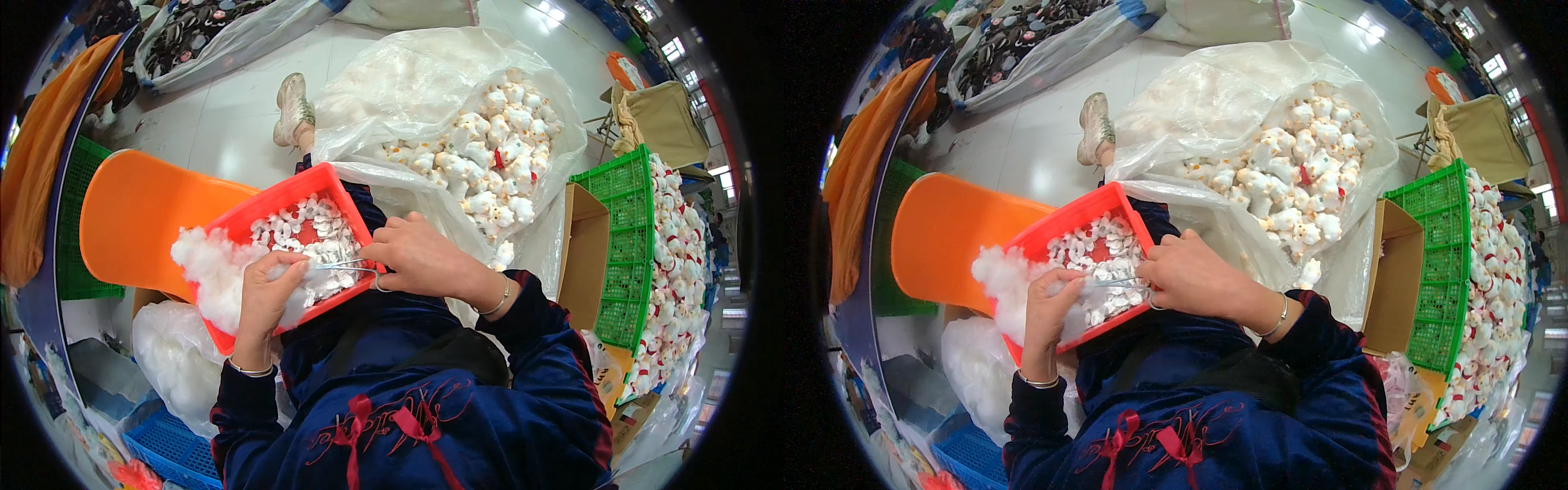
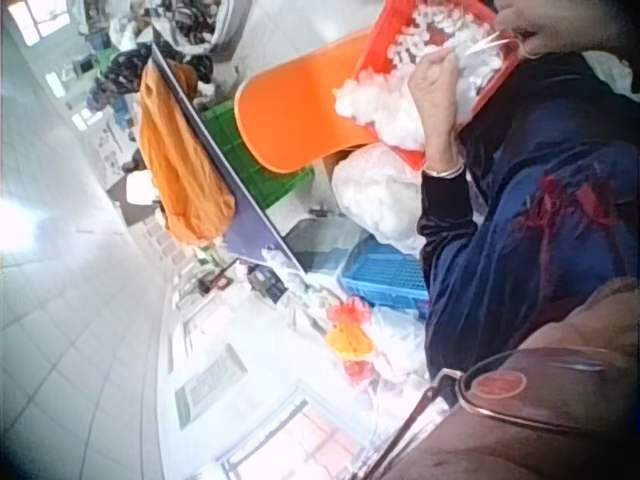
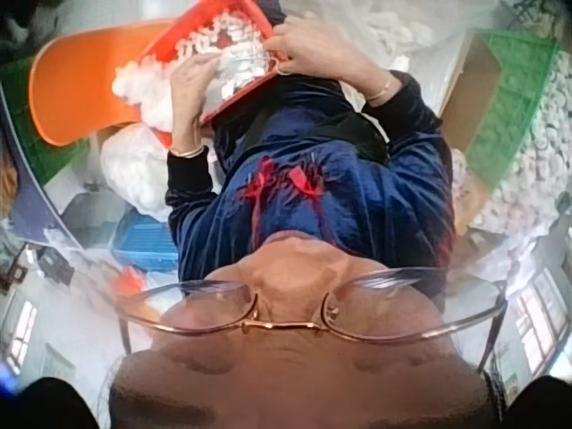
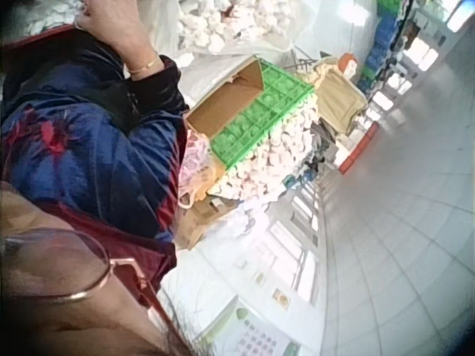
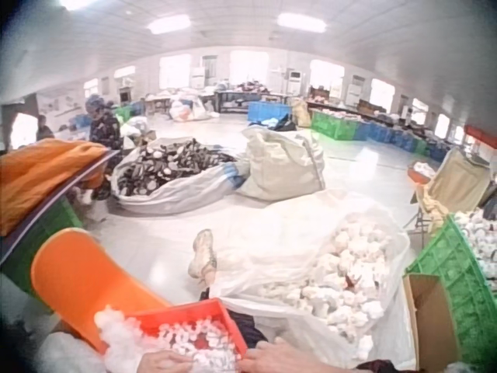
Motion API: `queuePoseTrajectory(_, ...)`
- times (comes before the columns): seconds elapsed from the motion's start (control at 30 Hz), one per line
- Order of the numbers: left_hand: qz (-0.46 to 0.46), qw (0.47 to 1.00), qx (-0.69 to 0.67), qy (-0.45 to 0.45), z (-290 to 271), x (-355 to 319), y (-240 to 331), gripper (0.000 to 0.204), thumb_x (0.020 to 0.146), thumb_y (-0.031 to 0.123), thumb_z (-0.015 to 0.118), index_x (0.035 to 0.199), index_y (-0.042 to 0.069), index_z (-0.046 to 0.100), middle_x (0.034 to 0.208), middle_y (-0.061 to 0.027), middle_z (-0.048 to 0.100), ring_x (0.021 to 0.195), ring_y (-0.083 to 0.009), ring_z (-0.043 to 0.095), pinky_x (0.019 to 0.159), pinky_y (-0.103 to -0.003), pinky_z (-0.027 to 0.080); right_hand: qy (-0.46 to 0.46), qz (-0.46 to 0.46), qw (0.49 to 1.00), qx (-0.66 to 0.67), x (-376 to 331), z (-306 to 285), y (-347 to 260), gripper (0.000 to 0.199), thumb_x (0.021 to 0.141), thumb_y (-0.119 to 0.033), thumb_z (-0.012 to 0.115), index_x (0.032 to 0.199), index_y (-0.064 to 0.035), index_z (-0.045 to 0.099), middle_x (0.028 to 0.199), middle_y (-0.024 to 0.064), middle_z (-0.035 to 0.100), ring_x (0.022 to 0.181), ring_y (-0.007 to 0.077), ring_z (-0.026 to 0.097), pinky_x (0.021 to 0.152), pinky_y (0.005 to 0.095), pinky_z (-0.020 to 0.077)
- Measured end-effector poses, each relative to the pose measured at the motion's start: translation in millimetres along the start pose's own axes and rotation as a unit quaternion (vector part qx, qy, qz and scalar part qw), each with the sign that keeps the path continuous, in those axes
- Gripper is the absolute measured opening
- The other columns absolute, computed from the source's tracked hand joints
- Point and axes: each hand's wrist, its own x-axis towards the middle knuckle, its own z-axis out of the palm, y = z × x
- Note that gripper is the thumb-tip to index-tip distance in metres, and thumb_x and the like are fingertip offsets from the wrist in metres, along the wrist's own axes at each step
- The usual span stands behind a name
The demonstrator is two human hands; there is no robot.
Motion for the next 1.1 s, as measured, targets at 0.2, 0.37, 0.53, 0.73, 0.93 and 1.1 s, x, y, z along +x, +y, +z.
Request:
queuePoseTrajectory(0.2,-0.004,0.997,-0.058,0.057,-11.5,3.3,-17.0,0.014,0.093,0.014,0.071,0.101,0.002,0.069,0.087,-0.0031,0.07,0.077,-0.0084,0.063,0.072,-0.023,0.051,0.068,0.017,0.997,0.039,-4.1,-1.2,15.5,0.071,0.068,-0.04,0.087,0.123,-0.0035,0.061,0.121,0.0156,0.058,0.123,0.0361,0.049,0.099,0.047,0.0412)
queuePoseTrajectory(0.37,-0.015,0.99,-0.139,0.021,2.0,2.0,-13.4,0.013,0.095,0.012,0.07,0.105,0.004,0.069,0.087,-0.0028,0.07,0.075,-0.0071,0.063,0.071,-0.022,0.051,0.103,0.014,0.994,0.041,-2.8,10.9,-0.4,0.063,0.068,-0.038,0.088,0.118,-0.0083,0.065,0.11,0.0109,0.062,0.113,0.0315,0.054,0.094,0.0431,0.0403)
queuePoseTrajectory(0.53,-0.013,0.988,-0.153,0.031,1.4,-1.3,-4.8,0.015,0.094,0.013,0.069,0.104,0.001,0.07,0.086,-0.0035,0.07,0.076,-0.0085,0.063,0.071,-0.022,0.051,0.042,0.032,0.999,0.012,-1.0,4.8,0.2,0.039,0.074,-0.026,0.081,0.111,-0.0146,0.073,0.091,0.0043,0.064,0.095,0.0245,0.059,0.083,0.04,0.0379)
queuePoseTrajectory(0.73,0.03,0.999,-0.031,-0.007,4.5,0.1,-6.7,0.015,0.094,0.013,0.07,0.102,0.001,0.072,0.086,-0.0033,0.07,0.076,-0.009,0.063,0.072,-0.023,0.051,-0.036,0.029,0.999,0.004,6.0,-11.2,-7.7,0.039,0.076,-0.026,0.079,0.111,-0.0132,0.072,0.094,0.0046,0.065,0.099,0.0255,0.059,0.083,0.042,0.0389)
queuePoseTrajectory(0.93,-0.02,0.984,-0.171,0.046,-6.1,2.4,-13.7,0.014,0.096,0.012,0.068,0.104,0.002,0.069,0.088,-0.0037,0.071,0.074,-0.0079,0.063,0.069,-0.022,0.05,0.089,0.028,0.995,0.045,-2.1,-0.1,3.0,0.06,0.069,-0.031,0.086,0.12,-0.0073,0.064,0.112,0.0095,0.061,0.116,0.0312,0.053,0.095,0.0442,0.0401)
queuePoseTrajectory(1.1,-0.056,0.965,-0.25,0.061,2.2,2.4,-15.3,0.021,0.093,0.018,0.07,0.107,0.003,0.064,0.085,-0.0043,0.069,0.071,-0.0085,0.062,0.065,-0.02,0.049,0.126,0.011,0.991,0.04,1.1,21.1,-4.1,0.071,0.064,-0.032,0.089,0.124,-0.0063,0.06,0.119,0.0106,0.059,0.122,0.0328,0.049,0.098,0.0448,0.0386)
